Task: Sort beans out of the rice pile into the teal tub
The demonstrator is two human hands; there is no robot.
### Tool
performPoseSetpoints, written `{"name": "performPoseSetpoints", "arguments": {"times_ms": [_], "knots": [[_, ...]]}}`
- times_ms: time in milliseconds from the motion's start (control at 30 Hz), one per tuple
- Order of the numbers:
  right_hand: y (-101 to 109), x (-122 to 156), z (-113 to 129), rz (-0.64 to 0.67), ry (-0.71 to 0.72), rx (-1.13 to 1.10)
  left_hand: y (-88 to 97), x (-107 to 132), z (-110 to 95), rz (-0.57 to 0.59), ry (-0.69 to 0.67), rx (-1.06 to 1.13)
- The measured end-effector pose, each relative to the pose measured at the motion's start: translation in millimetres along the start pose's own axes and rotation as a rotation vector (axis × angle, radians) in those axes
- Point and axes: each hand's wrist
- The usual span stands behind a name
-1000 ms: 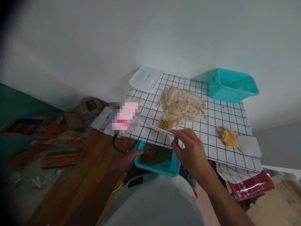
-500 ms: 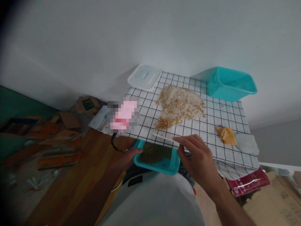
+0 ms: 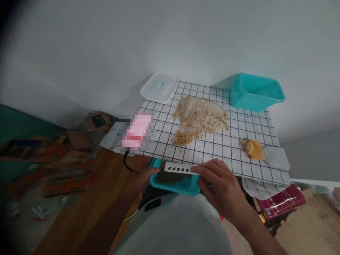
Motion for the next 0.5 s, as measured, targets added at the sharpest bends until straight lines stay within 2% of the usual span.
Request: {"name": "performPoseSetpoints", "arguments": {"times_ms": [167, 267, 367, 500], "knots": [[1.5, 2.0, -4.7, -0.076, -0.051, 0.008, -2.6, 1.8, -3.3, 0.013, -0.003, 0.001], [-1.9, -3.4, -9.9, -0.06, -0.05, -0.021, -3.5, 2.6, -4.0, 0.022, 0.014, 0.006], [-9.4, -15.7, -11.4, -0.026, -0.043, -0.057, -4.8, 3.1, -5.6, 0.038, 0.018, 0.014], [-21.4, -40.9, -6.5, -0.074, -0.082, -0.042, -7.0, 4.5, -8.2, 0.027, 0.003, 0.018]]}}
Point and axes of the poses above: each hand's wrist, its own x-axis away from the middle knuckle, its own y-axis out of the back of the hand, z = x × y, and after that the axes turned 5 degrees about x, right-handed
